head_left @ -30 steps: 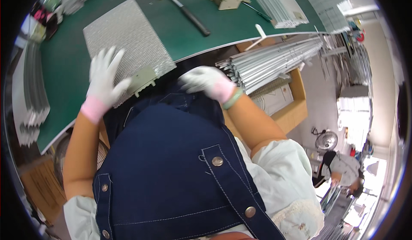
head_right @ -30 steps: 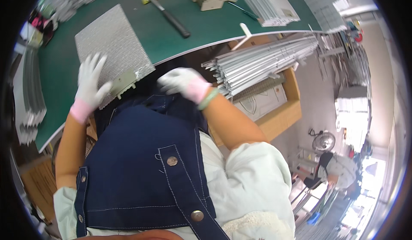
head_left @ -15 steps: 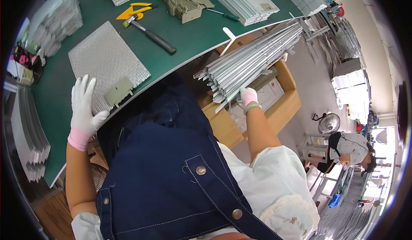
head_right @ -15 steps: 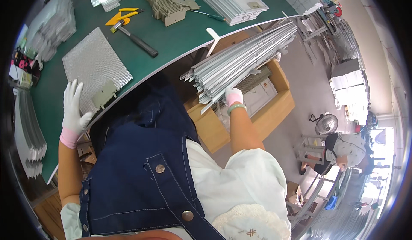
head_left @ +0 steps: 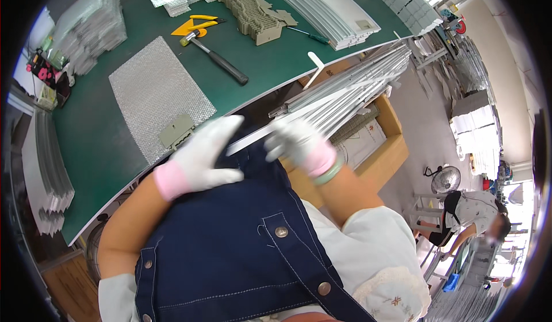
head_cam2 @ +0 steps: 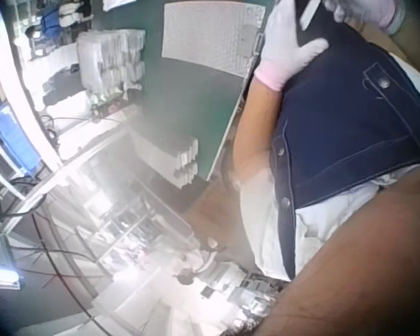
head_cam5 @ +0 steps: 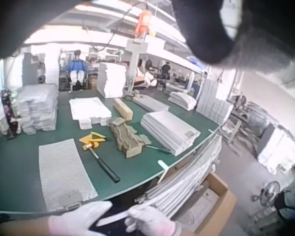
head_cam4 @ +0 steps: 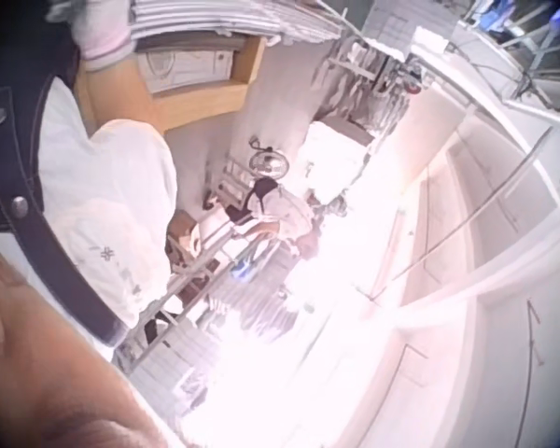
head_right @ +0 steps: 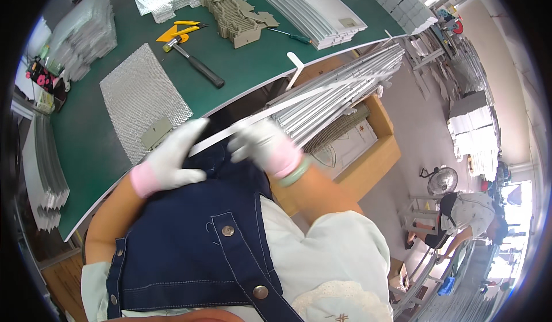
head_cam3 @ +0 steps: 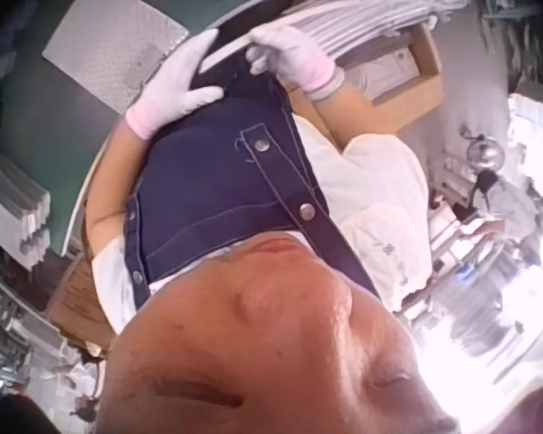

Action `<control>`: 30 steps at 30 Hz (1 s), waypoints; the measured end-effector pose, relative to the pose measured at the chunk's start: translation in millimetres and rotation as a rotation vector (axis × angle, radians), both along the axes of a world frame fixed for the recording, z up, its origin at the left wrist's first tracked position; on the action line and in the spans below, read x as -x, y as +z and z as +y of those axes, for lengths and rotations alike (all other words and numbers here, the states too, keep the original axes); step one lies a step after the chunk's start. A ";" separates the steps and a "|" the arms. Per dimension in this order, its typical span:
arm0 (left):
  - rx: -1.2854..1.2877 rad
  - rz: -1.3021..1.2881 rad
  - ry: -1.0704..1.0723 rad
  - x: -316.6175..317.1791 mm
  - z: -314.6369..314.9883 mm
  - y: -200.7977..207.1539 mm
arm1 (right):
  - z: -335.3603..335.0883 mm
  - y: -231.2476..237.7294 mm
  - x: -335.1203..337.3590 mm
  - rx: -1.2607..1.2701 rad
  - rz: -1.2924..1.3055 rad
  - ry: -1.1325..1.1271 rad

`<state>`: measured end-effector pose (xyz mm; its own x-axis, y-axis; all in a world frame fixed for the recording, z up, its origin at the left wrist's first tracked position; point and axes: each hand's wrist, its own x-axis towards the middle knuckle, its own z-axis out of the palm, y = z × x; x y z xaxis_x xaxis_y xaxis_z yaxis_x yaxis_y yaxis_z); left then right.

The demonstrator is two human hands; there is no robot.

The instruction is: The person assembles air filters by placing a mesh sheet on a workbench, positioning a plastic connector, and fitting metal frame strips around the edges. The person then uses a handheld power tool to secure the frame to the mesh. The process is repeated for multiple units.

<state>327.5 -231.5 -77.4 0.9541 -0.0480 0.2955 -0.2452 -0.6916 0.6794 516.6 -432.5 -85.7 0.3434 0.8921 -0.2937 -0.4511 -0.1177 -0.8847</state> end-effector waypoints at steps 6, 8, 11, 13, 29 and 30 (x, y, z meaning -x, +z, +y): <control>1.331 -0.358 0.073 21.0 10.5 12.1 | 29.2 -29.9 11.5 -0.531 0.225 -0.068; 1.203 -0.574 0.158 73.3 60.9 31.9 | 16.3 -4.9 -41.2 -0.298 0.533 -0.618; 0.984 -0.547 0.396 151.5 111.7 62.6 | -50.2 -37.8 -101.6 -0.331 0.308 -0.687; 0.676 -0.396 0.812 168.7 100.4 64.1 | -25.1 -32.7 -83.7 -0.399 -0.043 -0.774; 0.050 0.138 1.221 135.7 73.0 -74.3 | 210.1 -52.1 32.1 0.116 -1.424 0.057; 0.026 0.111 1.208 139.9 75.2 -71.3 | 210.4 -61.0 33.3 0.137 -1.518 0.050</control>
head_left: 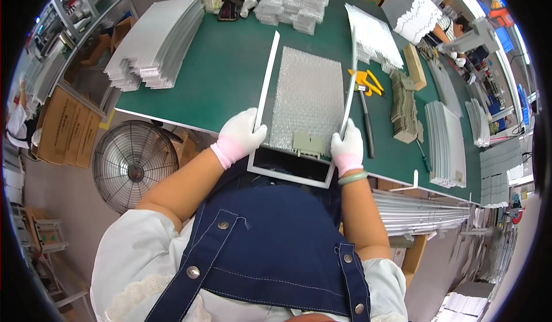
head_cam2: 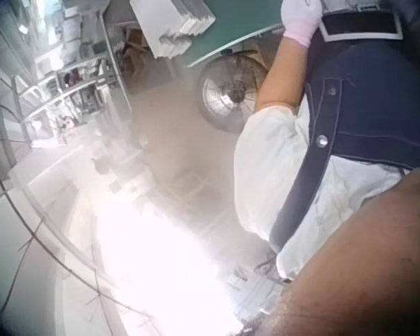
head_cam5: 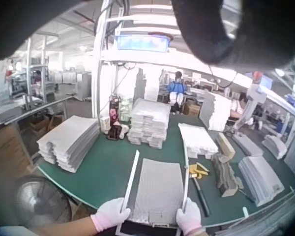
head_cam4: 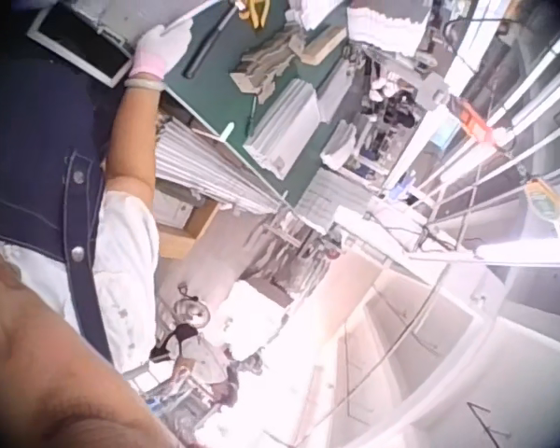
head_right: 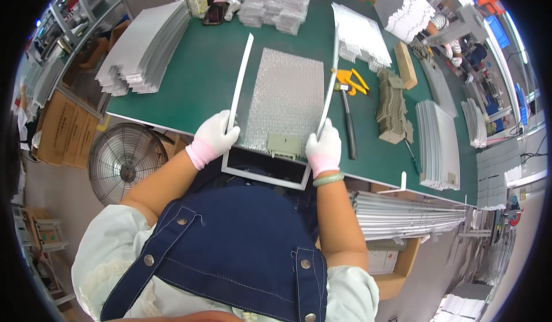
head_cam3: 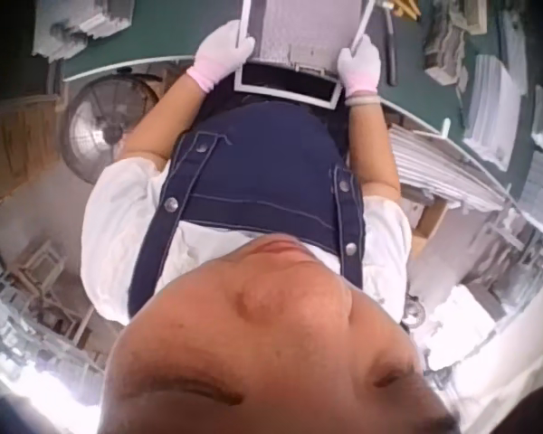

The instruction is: The person assembles air filters by placing a mesh sheet on a workbench, positioning a plastic connector, and fitting metal frame strips around the edges. The person then uses a handheld power tool to secure the frame to the mesh. The process is repeated for multiple units.

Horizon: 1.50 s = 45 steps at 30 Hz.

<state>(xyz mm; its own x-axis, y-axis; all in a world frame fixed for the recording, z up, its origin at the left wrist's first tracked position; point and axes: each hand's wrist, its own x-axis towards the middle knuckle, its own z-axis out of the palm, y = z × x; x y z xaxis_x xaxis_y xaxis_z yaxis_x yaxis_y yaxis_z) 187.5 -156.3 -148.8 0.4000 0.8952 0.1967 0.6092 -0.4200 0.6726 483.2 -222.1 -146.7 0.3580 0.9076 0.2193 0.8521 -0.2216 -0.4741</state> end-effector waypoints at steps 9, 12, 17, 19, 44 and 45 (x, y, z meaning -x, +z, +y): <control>-0.195 -0.093 -0.026 -0.6 -6.5 0.1 | -3.3 -20.4 -3.7 -0.238 -0.063 0.046; -0.115 -0.049 -0.035 -1.6 -8.1 11.8 | -6.4 -11.8 0.0 -0.198 0.039 0.033; -0.086 -0.006 -0.020 -2.9 -13.1 11.3 | -8.9 -10.5 1.3 -0.220 0.058 0.048; -0.115 0.029 -0.017 -8.3 -3.8 10.1 | -6.6 -8.4 -0.1 -0.229 0.088 0.064; -0.042 0.088 0.049 -23.6 -0.3 20.3 | -13.5 -7.8 -18.9 -0.204 0.288 0.253; -0.027 0.092 0.048 -22.1 -1.0 19.1 | -14.2 -9.0 -18.3 -0.211 0.279 0.257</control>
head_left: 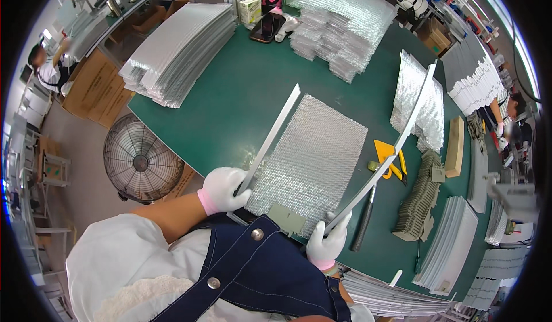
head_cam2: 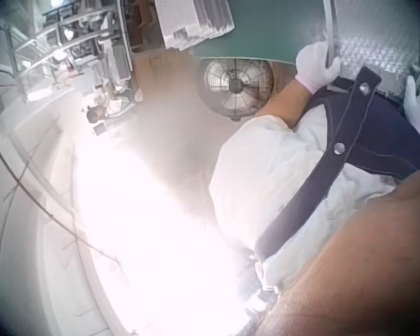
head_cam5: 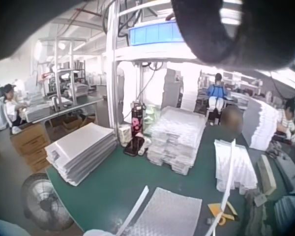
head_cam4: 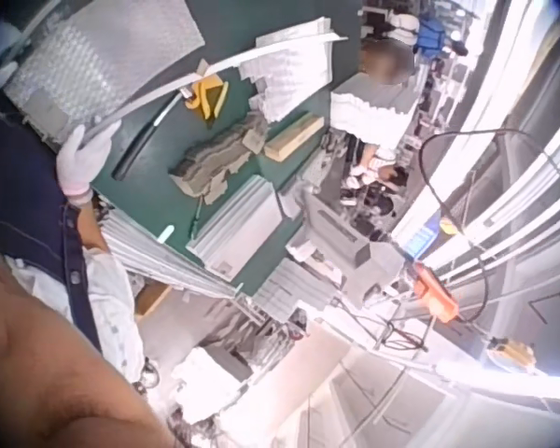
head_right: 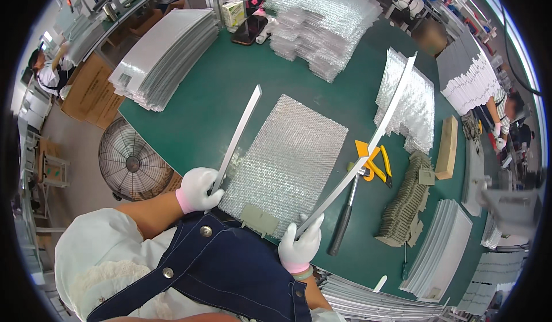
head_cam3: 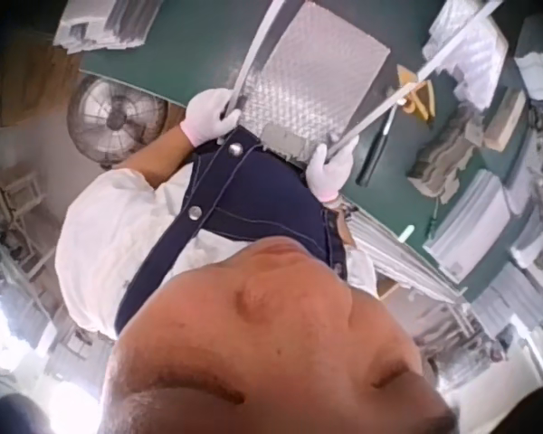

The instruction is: The person assembles air filters by placing a mesh sheet on a workbench, positioning a plastic connector, and fitting metal frame strips around the edges. The person then uses a handheld power tool to secure the frame to the mesh. The process is repeated for multiple units.

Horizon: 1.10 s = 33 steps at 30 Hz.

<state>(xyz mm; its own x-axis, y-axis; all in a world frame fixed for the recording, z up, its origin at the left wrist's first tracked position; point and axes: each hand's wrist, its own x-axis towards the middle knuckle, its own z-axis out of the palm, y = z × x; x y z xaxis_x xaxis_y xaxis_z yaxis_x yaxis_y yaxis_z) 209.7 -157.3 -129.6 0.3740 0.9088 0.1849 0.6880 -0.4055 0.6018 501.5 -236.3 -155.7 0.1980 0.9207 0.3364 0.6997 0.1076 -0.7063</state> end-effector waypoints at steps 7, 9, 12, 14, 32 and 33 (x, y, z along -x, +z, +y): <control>-0.008 0.005 -0.024 6.5 1.9 -8.2 | 1.8 -2.9 0.6 -0.062 0.021 0.032; 0.002 0.006 -0.031 6.1 2.8 -4.3 | 2.8 -3.4 0.1 -0.061 0.025 0.022; -0.041 0.003 -0.033 4.9 5.1 -3.8 | 2.4 -3.6 1.2 -0.067 0.066 0.004; -0.058 -0.005 -0.040 4.7 8.0 -6.3 | 1.8 -1.2 0.1 -0.058 0.034 0.013; 0.013 -0.041 -0.060 8.3 7.6 -9.8 | -8.6 -14.1 -0.9 -0.052 -0.018 -0.002; -0.007 -0.051 -0.057 7.6 8.8 -11.4 | -8.6 -14.6 -0.4 -0.055 -0.016 -0.016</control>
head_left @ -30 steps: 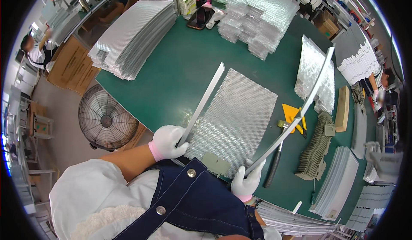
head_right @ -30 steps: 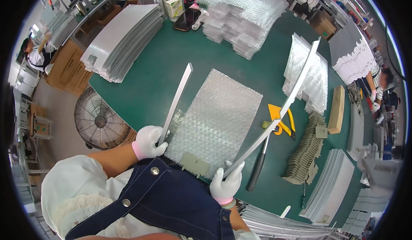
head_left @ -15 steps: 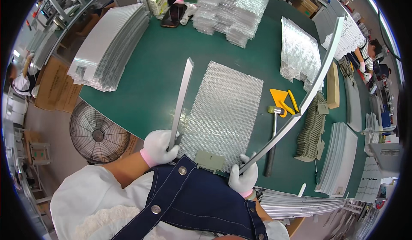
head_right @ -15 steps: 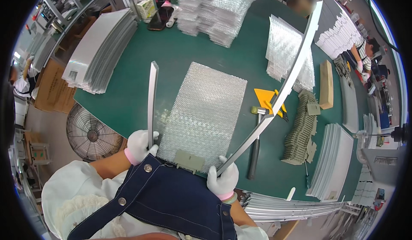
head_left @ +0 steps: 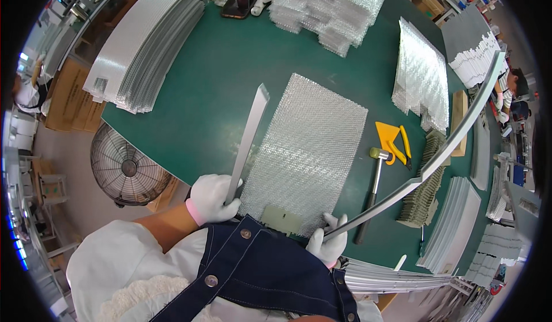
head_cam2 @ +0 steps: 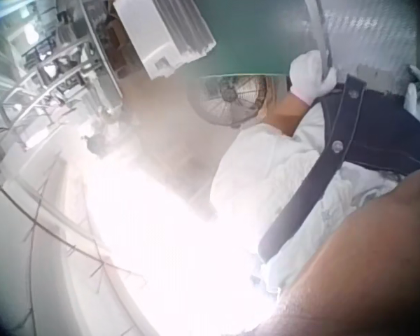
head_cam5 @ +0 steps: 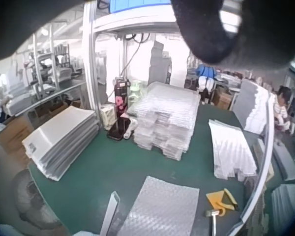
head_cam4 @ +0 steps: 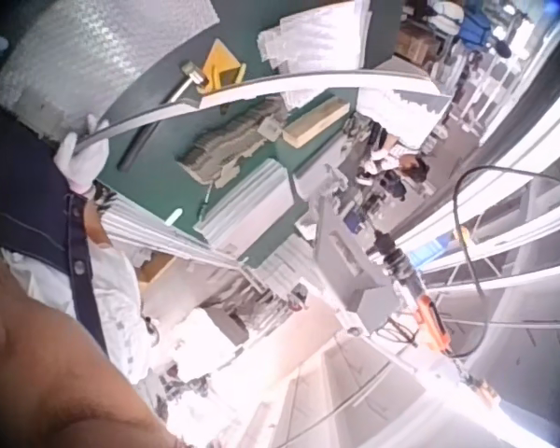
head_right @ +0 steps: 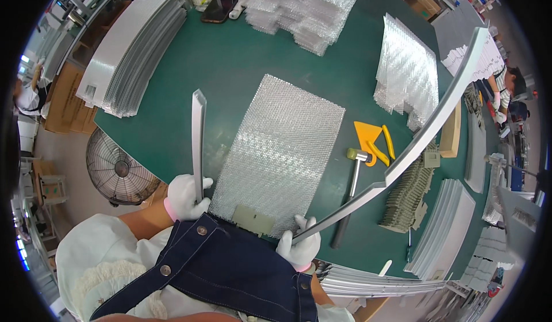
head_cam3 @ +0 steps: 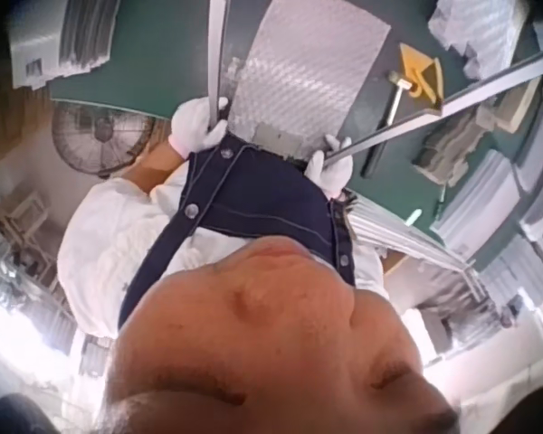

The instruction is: The person assembles air filters by placing a mesh sheet on a workbench, positioning a plastic connector, and fitting metal frame strips around the edges. The person then uses a handheld power tool to secure the frame to the mesh. The process is repeated for multiple units.

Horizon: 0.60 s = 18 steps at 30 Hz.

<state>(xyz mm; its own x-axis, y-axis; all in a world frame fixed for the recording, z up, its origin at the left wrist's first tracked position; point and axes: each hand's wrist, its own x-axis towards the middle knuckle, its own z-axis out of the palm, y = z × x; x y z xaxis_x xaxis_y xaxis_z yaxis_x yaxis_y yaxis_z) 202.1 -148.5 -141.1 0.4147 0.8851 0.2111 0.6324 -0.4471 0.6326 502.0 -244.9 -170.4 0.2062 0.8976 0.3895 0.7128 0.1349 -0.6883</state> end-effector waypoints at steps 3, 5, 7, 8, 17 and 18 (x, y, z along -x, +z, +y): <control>0.016 0.006 0.004 -2.1 -0.3 1.6 | 5.4 2.4 -3.6 -0.035 -0.057 0.057; 0.088 0.044 -0.030 -0.5 6.3 3.8 | 8.0 5.0 -1.6 -0.033 -0.043 0.044; 0.017 0.036 -0.021 -1.4 7.0 1.5 | 11.7 10.7 -1.1 -0.006 -0.081 0.052; -0.016 0.029 -0.017 -1.7 6.5 0.6 | 13.9 15.1 -0.5 0.010 -0.101 0.056; 0.158 0.071 -0.092 4.1 3.5 -1.1 | 14.1 29.4 12.5 0.078 -0.108 -0.056; 0.059 0.005 -0.045 -0.7 -0.2 1.5 | 12.1 23.5 13.7 0.052 -0.115 -0.074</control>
